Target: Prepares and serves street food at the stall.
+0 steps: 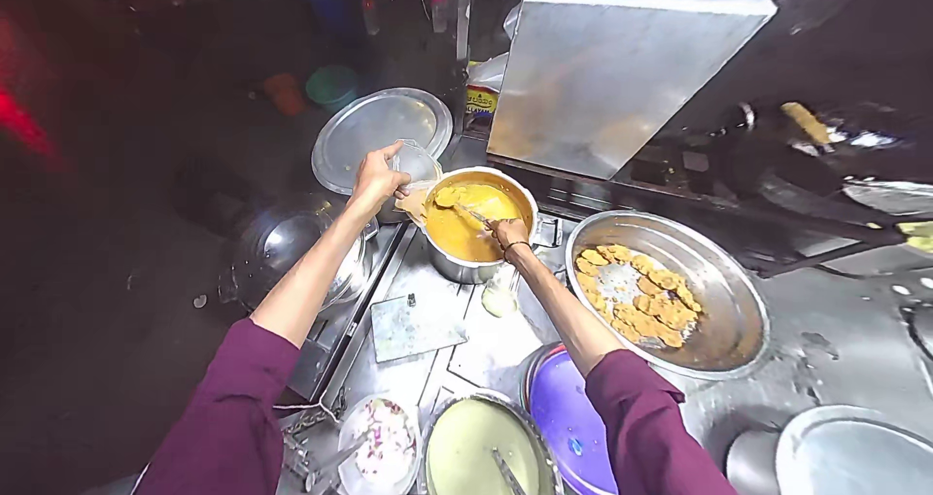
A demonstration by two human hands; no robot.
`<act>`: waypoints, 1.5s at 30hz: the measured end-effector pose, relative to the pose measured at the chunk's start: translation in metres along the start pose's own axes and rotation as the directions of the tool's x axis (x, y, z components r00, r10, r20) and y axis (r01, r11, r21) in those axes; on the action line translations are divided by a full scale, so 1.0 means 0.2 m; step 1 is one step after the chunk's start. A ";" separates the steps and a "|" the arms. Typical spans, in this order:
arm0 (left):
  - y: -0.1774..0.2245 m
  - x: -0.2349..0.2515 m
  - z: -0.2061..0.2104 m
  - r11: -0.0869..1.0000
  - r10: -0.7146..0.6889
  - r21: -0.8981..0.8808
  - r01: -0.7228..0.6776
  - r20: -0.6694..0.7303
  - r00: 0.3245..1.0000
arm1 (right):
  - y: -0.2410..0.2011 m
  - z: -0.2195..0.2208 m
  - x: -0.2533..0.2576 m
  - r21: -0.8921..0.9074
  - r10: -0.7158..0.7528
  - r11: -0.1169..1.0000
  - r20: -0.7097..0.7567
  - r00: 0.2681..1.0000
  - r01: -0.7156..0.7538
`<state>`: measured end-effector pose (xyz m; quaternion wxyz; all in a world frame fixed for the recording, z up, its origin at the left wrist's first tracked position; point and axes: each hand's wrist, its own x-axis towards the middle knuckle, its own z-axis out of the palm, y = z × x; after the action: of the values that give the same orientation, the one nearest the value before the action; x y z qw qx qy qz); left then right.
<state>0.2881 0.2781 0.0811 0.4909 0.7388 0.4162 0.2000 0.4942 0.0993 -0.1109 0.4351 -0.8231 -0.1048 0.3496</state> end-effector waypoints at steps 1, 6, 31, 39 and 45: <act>0.00 0.00 0.00 1.000 -0.004 0.009 0.004 -0.001 1.000 | 0.00 0.00 0.00 0.014 -0.001 1.000 0.001 1.000 0.001; -0.01 0.01 0.02 0.998 -0.015 0.054 0.015 -0.001 1.000 | 0.02 -0.04 -0.01 0.165 -0.020 0.986 -0.001 1.000 0.020; -0.02 0.10 0.48 0.997 -0.073 0.027 0.070 0.133 0.988 | -0.36 -0.78 -0.52 -0.020 -0.320 0.947 -0.022 0.947 0.320; 0.07 0.10 0.48 0.987 -0.035 -0.148 0.057 0.152 0.988 | -0.21 -0.70 -0.57 -0.638 -0.846 0.470 -0.127 0.518 0.610; 0.09 0.00 0.37 0.981 -0.028 -0.188 0.047 0.106 0.994 | -0.18 -0.76 -0.36 -0.076 -0.396 0.918 -0.151 0.906 0.388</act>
<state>0.3474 0.2332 0.0652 0.5836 0.6899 0.3833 0.1912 0.5482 -0.0121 0.0093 0.4853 -0.8204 -0.2398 0.1843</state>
